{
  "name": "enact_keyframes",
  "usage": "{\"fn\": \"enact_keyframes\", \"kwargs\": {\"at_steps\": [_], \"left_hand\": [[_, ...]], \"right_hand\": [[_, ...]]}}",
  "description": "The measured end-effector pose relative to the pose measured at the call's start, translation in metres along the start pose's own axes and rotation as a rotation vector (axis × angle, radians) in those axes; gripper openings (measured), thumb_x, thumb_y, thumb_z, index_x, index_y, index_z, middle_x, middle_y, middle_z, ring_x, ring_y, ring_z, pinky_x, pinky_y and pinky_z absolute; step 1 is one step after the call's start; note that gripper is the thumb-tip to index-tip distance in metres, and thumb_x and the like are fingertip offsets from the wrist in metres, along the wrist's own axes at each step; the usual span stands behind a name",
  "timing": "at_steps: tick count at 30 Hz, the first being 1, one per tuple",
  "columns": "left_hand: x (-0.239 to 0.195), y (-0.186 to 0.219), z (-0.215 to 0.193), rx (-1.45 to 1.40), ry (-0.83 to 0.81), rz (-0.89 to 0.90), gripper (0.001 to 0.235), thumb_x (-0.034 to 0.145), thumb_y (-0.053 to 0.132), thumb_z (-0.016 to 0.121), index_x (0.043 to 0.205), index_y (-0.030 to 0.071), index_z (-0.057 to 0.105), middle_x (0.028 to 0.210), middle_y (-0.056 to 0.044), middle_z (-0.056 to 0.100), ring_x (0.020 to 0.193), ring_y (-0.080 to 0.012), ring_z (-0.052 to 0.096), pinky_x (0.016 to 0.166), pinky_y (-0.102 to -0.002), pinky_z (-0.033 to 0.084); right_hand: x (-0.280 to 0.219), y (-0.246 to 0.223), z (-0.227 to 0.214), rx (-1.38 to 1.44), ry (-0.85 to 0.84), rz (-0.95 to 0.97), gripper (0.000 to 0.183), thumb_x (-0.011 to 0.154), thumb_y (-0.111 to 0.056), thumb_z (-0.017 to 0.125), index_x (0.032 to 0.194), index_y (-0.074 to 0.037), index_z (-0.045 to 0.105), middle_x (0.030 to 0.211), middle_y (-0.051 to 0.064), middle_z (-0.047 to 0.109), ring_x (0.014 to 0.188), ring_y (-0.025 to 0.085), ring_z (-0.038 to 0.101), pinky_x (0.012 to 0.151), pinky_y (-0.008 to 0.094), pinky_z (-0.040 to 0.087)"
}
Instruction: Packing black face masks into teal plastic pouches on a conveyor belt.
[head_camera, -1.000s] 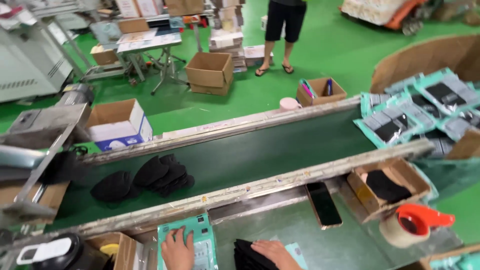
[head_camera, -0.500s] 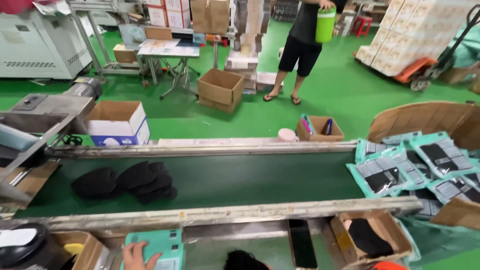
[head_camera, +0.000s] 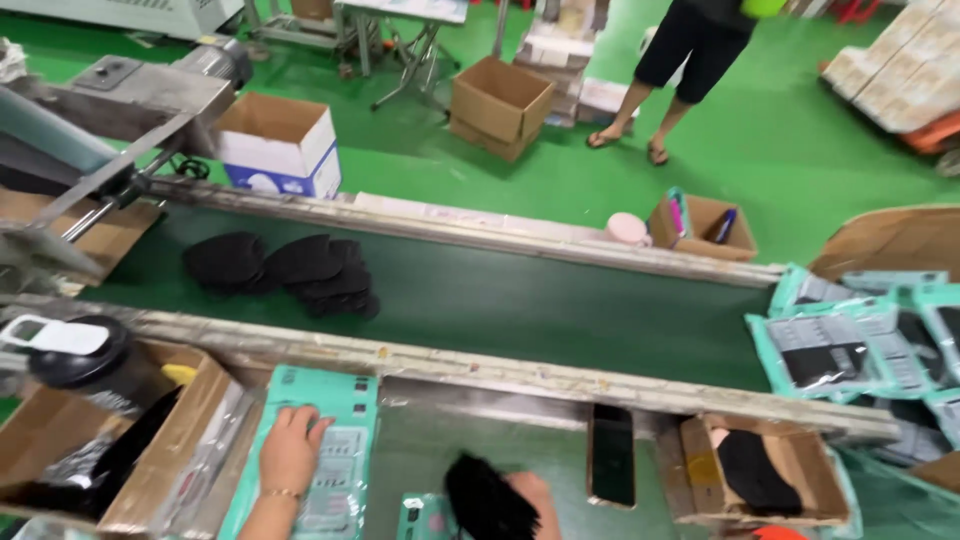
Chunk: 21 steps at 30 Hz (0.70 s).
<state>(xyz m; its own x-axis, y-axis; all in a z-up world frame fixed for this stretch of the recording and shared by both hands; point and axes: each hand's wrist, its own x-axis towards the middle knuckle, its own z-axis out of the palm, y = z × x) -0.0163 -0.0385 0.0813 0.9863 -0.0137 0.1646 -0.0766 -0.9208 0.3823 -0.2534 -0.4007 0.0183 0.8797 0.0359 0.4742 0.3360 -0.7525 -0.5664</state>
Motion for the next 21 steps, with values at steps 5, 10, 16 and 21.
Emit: {"fn": "enact_keyframes", "kwargs": {"at_steps": [5, 10, 16, 21], "left_hand": [[0.003, 0.011, -0.02, -0.367, 0.208, 0.169, 0.02, 0.086, 0.024, 0.074, 0.095, 0.007, 0.066, 0.095, -0.011, 0.066, 0.091, -0.0345, 0.063, 0.079, -0.044, 0.051], [-0.016, 0.074, -0.03, -0.29, 0.207, 0.66, 0.024, 0.074, 0.021, 0.076, 0.094, 0.009, 0.068, 0.09, -0.012, 0.066, 0.086, -0.0349, 0.063, 0.075, -0.049, 0.047], [-0.07, 0.122, -0.044, -0.449, 0.004, 1.083, 0.025, 0.072, 0.014, 0.067, 0.095, 0.005, 0.066, 0.105, -0.014, 0.063, 0.1, -0.0336, 0.062, 0.085, -0.045, 0.049], [-0.088, 0.126, -0.032, -0.354, -0.045, 1.242, 0.02, 0.086, 0.027, 0.08, 0.087, 0.013, 0.065, 0.096, -0.005, 0.055, 0.098, -0.0245, 0.062, 0.081, -0.04, 0.05]], "right_hand": [[0.04, 0.077, 0.035, -0.028, -0.082, 0.245, 0.043, 0.074, -0.032, 0.073, 0.113, -0.015, 0.079, 0.093, 0.015, 0.069, 0.097, 0.038, 0.063, 0.088, 0.05, 0.044], [-0.048, 0.154, 0.085, 0.64, -0.043, 0.314, 0.068, 0.084, -0.013, 0.07, 0.143, 0.005, 0.04, 0.145, 0.024, 0.046, 0.132, 0.04, 0.043, 0.11, 0.049, 0.03], [0.097, -0.034, -0.034, 1.105, -0.312, 0.96, 0.033, 0.087, -0.021, 0.079, 0.115, -0.004, 0.078, 0.109, 0.008, 0.079, 0.101, 0.018, 0.072, 0.092, 0.034, 0.058], [0.091, -0.035, -0.031, 1.005, -0.011, 1.044, 0.03, 0.087, -0.018, 0.081, 0.11, 0.001, 0.08, 0.1, 0.007, 0.08, 0.091, 0.019, 0.071, 0.08, 0.037, 0.058]]}}
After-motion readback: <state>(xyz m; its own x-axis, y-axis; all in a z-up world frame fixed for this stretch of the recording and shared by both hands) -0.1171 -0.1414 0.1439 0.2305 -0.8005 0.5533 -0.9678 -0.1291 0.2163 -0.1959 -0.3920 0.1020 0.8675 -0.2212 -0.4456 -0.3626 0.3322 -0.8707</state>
